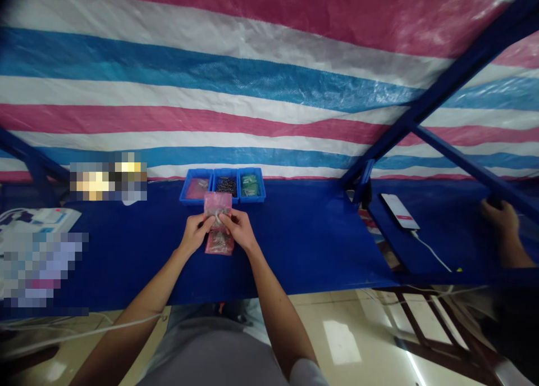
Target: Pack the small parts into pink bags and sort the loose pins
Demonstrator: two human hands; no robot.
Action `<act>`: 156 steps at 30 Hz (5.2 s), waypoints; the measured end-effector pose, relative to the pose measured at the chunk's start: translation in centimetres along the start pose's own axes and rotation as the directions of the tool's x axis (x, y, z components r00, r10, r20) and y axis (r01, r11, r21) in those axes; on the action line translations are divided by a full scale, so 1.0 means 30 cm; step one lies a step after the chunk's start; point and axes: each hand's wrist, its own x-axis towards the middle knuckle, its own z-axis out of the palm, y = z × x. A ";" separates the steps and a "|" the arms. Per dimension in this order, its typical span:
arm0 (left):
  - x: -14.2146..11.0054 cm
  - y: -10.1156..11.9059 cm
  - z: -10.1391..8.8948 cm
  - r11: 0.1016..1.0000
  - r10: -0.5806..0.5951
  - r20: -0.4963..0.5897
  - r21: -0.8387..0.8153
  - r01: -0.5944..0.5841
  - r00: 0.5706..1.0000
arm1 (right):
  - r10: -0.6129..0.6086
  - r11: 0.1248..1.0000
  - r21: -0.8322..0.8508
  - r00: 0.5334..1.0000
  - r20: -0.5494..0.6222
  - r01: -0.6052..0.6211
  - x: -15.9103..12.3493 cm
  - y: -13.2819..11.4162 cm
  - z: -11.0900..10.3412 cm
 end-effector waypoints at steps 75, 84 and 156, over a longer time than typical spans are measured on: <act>-0.007 -0.005 -0.002 0.999 0.004 -0.024 0.047 -0.003 1.000 | -0.018 0.995 -0.094 1.000 -0.002 0.018 -0.003 0.016 0.000; -0.010 -0.013 0.001 1.000 -0.021 0.004 -0.020 0.021 1.000 | -0.019 0.999 -0.034 1.000 0.022 0.019 -0.005 0.007 0.002; -0.008 -0.016 0.004 0.964 0.007 -0.051 -0.264 -0.020 0.999 | -0.011 0.995 0.097 0.995 -0.103 0.021 -0.001 0.024 -0.014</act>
